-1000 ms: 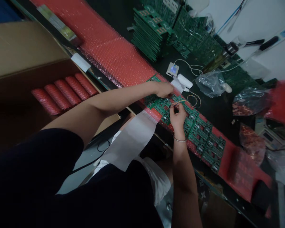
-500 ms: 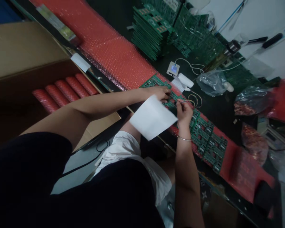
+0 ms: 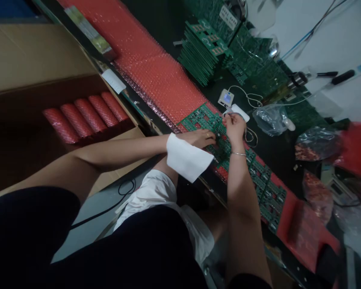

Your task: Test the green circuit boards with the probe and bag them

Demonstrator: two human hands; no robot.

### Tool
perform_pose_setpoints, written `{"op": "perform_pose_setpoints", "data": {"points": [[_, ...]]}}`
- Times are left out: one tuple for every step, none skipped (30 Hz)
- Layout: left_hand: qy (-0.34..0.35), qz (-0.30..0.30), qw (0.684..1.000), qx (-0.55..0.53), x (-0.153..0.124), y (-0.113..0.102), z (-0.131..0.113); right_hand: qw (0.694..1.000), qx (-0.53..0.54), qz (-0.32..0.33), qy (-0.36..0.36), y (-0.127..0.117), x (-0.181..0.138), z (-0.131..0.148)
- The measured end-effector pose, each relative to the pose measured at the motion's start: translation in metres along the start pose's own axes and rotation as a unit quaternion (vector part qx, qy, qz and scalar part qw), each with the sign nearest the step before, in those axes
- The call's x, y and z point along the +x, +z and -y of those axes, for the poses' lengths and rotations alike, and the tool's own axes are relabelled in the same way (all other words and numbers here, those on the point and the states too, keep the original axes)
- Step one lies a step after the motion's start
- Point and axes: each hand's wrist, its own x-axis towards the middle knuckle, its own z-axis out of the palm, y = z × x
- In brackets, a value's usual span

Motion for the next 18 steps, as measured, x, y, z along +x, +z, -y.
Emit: {"op": "perform_pose_setpoints", "data": {"points": [[0.010, 0.000, 1.000, -0.025, -0.010, -0.002, -0.006, 0.999, -0.034, 0.001, -0.016, 0.001, 0.003, 0.001], [0.016, 0.003, 0.999, -0.047, -0.020, -0.003, -0.011, 0.997, -0.066, 0.003, -0.030, 0.003, 0.005, 0.003], [0.017, 0.005, 0.998, -0.062, -0.030, -0.004, -0.017, 0.995, -0.095, 0.007, -0.043, 0.005, 0.007, 0.004], [0.016, 0.007, 0.997, -0.071, -0.038, -0.004, -0.021, 0.992, -0.118, 0.012, -0.052, 0.006, 0.008, 0.006], [0.015, 0.008, 0.997, -0.073, -0.046, -0.002, -0.025, 0.989, -0.135, 0.018, -0.058, 0.008, 0.009, 0.008], [0.015, 0.008, 0.997, -0.069, -0.053, 0.000, -0.028, 0.987, -0.149, 0.025, -0.062, 0.009, 0.009, 0.009], [0.015, 0.004, 0.998, -0.061, -0.059, 0.003, -0.031, 0.984, -0.161, 0.031, -0.065, 0.011, 0.010, 0.009], [0.015, -0.001, 0.999, -0.051, -0.064, 0.006, -0.033, 0.982, -0.170, 0.036, -0.067, 0.012, 0.010, 0.010], [0.013, -0.005, 0.999, -0.043, -0.068, 0.010, -0.034, 0.981, -0.179, 0.039, -0.070, 0.013, 0.010, 0.010], [0.009, -0.010, 0.999, -0.038, -0.072, 0.012, -0.035, 0.979, -0.185, 0.041, -0.072, 0.013, 0.010, 0.009], [0.003, -0.016, 0.999, -0.036, -0.075, 0.014, -0.036, 0.978, -0.189, 0.042, -0.075, 0.013, 0.010, 0.009], [-0.004, -0.022, 0.999, -0.034, -0.078, 0.016, -0.037, 0.977, -0.192, 0.043, -0.079, 0.013, 0.010, 0.008], [-0.010, -0.031, 0.999, -0.032, -0.081, 0.017, -0.037, 0.976, -0.195, 0.045, -0.083, 0.013, 0.010, 0.007], [-0.015, -0.042, 0.998, -0.031, -0.083, 0.018, -0.037, 0.975, -0.198, 0.048, -0.087, 0.013, 0.010, 0.006], [-0.019, -0.056, 0.998, -0.031, -0.085, 0.019, -0.037, 0.974, -0.203, 0.051, -0.089, 0.013, 0.010, 0.005], [-0.023, -0.071, 0.997, -0.029, -0.087, 0.020, -0.036, 0.972, -0.208, 0.055, -0.091, 0.013, 0.010, 0.004], [-0.025, -0.086, 0.996, -0.028, -0.089, 0.021, -0.035, 0.971, -0.214, 0.057, -0.091, 0.013, 0.010, 0.002], [-0.027, -0.100, 0.994, -0.026, -0.091, 0.023, -0.034, 0.970, -0.218, 0.057, -0.091, 0.014, 0.010, 0.000]]}}
